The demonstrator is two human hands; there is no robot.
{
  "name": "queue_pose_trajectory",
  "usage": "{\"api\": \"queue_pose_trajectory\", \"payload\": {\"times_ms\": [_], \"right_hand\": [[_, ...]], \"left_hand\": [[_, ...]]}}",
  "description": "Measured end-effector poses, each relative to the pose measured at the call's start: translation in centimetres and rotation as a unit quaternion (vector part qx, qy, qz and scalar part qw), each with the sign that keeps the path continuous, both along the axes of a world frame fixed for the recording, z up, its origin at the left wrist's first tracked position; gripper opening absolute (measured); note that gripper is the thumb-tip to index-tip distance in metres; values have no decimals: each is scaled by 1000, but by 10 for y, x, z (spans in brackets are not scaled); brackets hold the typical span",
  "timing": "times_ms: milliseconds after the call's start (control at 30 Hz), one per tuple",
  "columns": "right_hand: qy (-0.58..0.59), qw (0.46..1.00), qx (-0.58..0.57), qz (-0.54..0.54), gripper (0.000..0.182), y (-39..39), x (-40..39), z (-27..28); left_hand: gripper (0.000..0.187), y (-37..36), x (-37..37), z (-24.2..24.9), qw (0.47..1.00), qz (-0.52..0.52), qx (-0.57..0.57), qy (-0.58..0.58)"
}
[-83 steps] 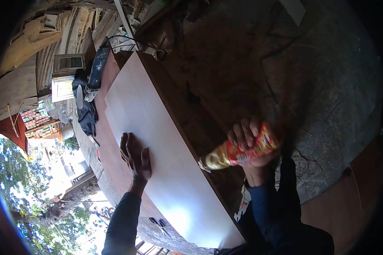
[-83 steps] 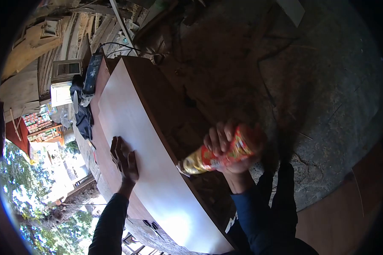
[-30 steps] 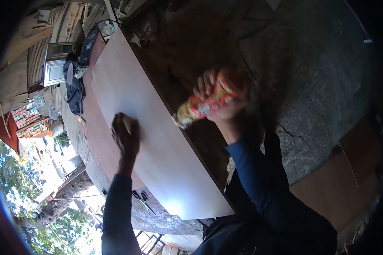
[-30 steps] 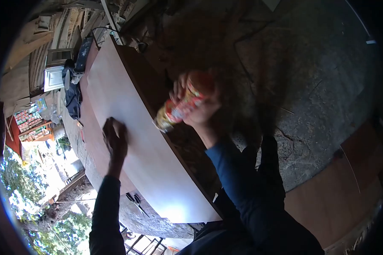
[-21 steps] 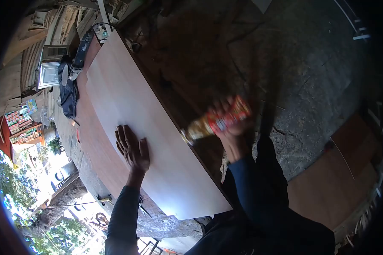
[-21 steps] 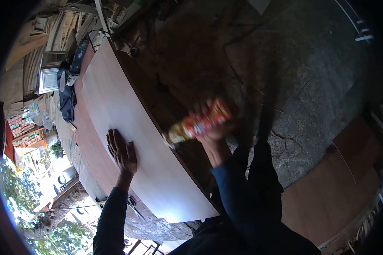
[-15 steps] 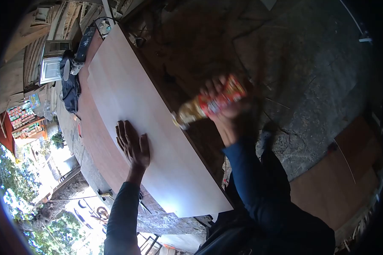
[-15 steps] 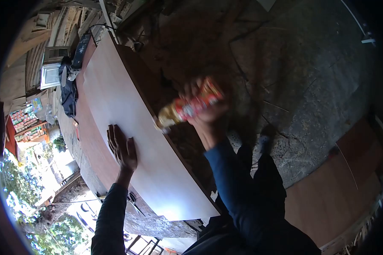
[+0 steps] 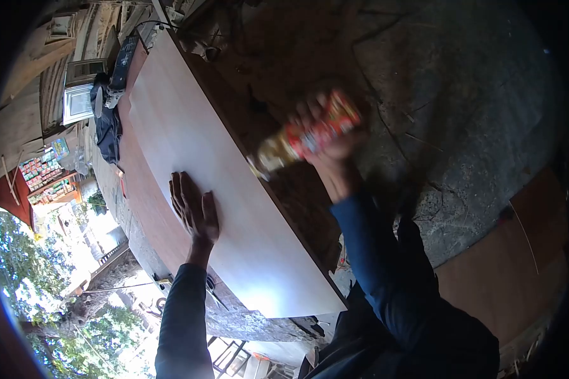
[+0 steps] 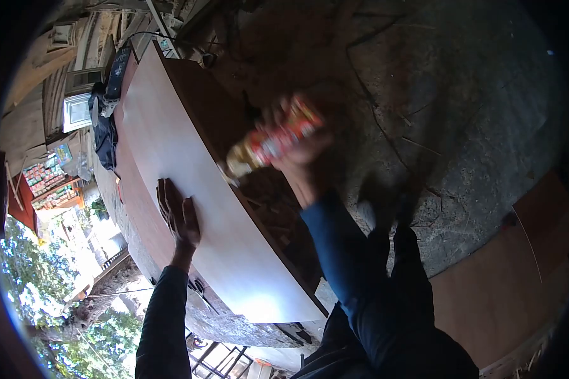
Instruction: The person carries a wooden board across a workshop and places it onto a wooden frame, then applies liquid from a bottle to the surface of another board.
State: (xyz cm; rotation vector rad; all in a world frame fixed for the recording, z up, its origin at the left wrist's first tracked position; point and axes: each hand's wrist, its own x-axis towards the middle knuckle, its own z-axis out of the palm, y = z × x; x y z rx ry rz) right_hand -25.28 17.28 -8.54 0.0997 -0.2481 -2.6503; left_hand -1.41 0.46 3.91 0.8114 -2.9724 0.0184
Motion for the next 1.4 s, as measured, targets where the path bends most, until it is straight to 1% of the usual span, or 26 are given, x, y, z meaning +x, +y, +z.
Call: {"api": "queue_pose_trajectory", "payload": {"times_ms": [67,100,200,233,300,333,400,433,500,600,667,733,800,867,933,1000,1033,1133,1167,1200,1233,1300,1333,1367,1400], "right_hand": [[3,999,11,46,47,57,27,12],[-10,998,52,38,55,76,44,9],[-13,997,52,50,51,71,33,13],[-23,999,12,30,48,44,20,10],[0,999,-12,-45,49,-35,-16,-12],[-60,991,98,-62,53,-72,-41,-11],[-128,981,137,-58,55,-148,-93,-22],[-137,988,67,-35,54,-176,-112,-33],[-91,995,39,-27,54,-179,-136,-26],[-61,991,115,-7,61,-160,-115,-16],[-60,993,97,31,63,-105,-79,-8],[-14,999,47,21,60,-58,-47,-8],[13,998,57,35,56,-1,-18,17],[43,996,33,73,53,48,8,24],[57,995,37,70,52,97,40,37],[25,992,71,99,60,151,70,43],[9,990,90,112,64,167,78,44],[-6,994,75,75,65,160,80,46],[6,995,93,42,58,141,71,49],[26,998,44,35,60,122,60,43],[-7,998,61,9,60,99,55,41],[-3,998,60,23,61,85,40,36],[-1,998,61,29,62,84,38,35],[-2,998,61,14,64,98,50,39],[12,998,55,28,64,121,63,39]], "left_hand": [[76,1,-2,2,1000,8,5,-4],[76,2,-3,2,1000,14,8,-5],[75,1,-4,3,1000,3,-4,-9],[75,2,-1,4,1000,1,-4,-10],[74,0,-2,2,1000,-7,-6,-5],[74,-1,-3,2,1000,-8,-5,-3],[74,-1,-2,2,1000,-7,-2,-2],[74,-3,-2,1,1000,-8,-1,2],[74,-3,0,0,1000,-8,5,5],[75,-1,-2,2,1000,10,-3,-7],[75,-1,-2,1,1000,8,0,0],[75,0,0,2,1000,10,-1,3],[74,1,0,1,1000,15,-1,6],[74,-1,2,-1,1000,17,-2,6],[73,-3,3,-3,1000,11,-7,12],[72,-5,6,-5,1000,-5,-10,17],[73,-5,7,-6,1000,6,-11,15],[73,-2,5,-5,1000,19,0,16],[72,-3,5,-6,1000,15,0,18],[72,-2,5,-7,1000,15,5,20],[71,-2,6,-7,1000,14,9,20],[69,-6,10,-9,1000,4,7,20],[69,-7,12,-9,1000,5,7,18],[69,-7,12,-9,1000,5,7,19],[69,-7,11,-11,1000,6,8,23]]}}
